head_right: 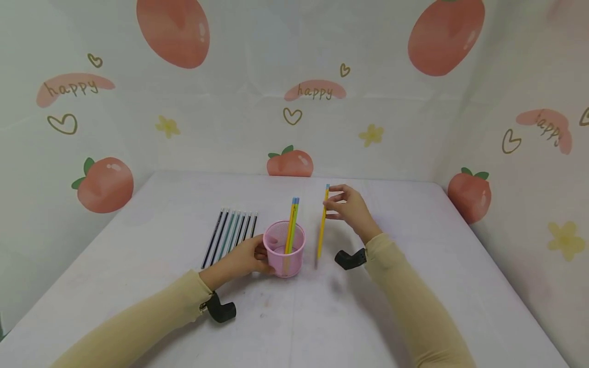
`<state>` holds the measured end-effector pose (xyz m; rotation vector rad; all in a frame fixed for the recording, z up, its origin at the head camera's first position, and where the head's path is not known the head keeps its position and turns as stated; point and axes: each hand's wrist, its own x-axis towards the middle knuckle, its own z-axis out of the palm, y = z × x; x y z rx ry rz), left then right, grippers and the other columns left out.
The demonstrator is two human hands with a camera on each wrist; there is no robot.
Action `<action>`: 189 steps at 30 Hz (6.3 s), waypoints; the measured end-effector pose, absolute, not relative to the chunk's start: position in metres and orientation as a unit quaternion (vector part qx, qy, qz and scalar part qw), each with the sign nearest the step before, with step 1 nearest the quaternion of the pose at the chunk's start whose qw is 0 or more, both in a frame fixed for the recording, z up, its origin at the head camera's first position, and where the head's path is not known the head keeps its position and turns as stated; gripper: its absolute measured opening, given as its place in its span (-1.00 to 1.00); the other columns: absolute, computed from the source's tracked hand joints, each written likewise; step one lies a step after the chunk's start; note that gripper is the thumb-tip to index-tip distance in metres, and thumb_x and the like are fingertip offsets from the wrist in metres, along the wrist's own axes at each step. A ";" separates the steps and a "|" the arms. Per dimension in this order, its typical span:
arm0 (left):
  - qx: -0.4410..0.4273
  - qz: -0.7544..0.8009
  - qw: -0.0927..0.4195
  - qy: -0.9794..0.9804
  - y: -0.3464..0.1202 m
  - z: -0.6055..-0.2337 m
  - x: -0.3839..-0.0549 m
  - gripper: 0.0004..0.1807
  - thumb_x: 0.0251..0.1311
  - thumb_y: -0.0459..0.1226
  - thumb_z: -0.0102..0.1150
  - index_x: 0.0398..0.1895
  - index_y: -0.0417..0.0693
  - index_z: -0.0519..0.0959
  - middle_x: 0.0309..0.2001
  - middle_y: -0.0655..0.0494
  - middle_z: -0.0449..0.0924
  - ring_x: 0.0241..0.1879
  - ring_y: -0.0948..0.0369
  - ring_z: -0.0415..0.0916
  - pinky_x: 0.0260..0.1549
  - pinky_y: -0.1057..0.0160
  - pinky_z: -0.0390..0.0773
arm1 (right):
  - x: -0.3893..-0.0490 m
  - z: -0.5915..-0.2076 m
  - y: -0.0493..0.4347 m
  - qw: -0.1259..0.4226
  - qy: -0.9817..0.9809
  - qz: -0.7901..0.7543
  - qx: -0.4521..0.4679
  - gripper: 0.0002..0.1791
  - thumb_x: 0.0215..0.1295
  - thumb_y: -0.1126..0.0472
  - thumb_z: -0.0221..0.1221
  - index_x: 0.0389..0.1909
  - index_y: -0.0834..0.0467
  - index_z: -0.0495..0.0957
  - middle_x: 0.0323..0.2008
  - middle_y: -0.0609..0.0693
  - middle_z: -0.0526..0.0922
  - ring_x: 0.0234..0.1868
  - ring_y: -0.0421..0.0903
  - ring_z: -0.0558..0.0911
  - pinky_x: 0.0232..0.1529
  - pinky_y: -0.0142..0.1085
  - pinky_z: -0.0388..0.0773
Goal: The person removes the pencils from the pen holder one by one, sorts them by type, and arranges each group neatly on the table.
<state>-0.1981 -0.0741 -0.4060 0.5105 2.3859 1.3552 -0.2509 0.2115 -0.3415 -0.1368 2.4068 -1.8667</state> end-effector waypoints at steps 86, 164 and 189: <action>0.179 0.483 0.168 0.840 -0.073 -0.407 -0.198 -0.32 -0.12 -0.39 0.50 0.15 -0.24 0.43 -0.03 -0.04 0.59 -0.03 0.12 0.55 0.04 0.13 0.58 | -0.259 -0.344 0.193 0.086 0.802 -0.591 0.001 -0.51 0.44 0.17 0.06 0.28 0.33 0.30 0.19 0.36 0.44 0.09 0.22 0.57 -0.01 -0.19 0.64; 0.185 0.493 0.172 0.833 -0.073 -0.407 -0.200 -0.31 -0.13 -0.38 0.50 0.14 -0.27 0.43 -0.02 -0.06 0.60 -0.02 0.11 0.56 0.05 0.12 0.58 | -0.218 -0.319 0.163 0.064 0.758 -0.636 -0.131 -0.62 0.47 0.22 0.02 0.17 0.37 0.39 0.03 0.37 0.53 0.04 0.25 0.61 -0.03 -0.15 0.64; 0.179 0.489 0.174 0.836 -0.073 -0.406 -0.199 -0.30 -0.13 -0.35 0.51 0.15 -0.26 0.42 -0.02 -0.04 0.60 -0.02 0.12 0.55 0.06 0.14 0.57 | -0.223 -0.329 0.159 0.086 0.765 -0.622 -0.144 -0.60 0.48 0.19 0.00 0.17 0.39 0.38 0.05 0.35 0.55 0.03 0.18 0.63 0.06 -0.12 0.61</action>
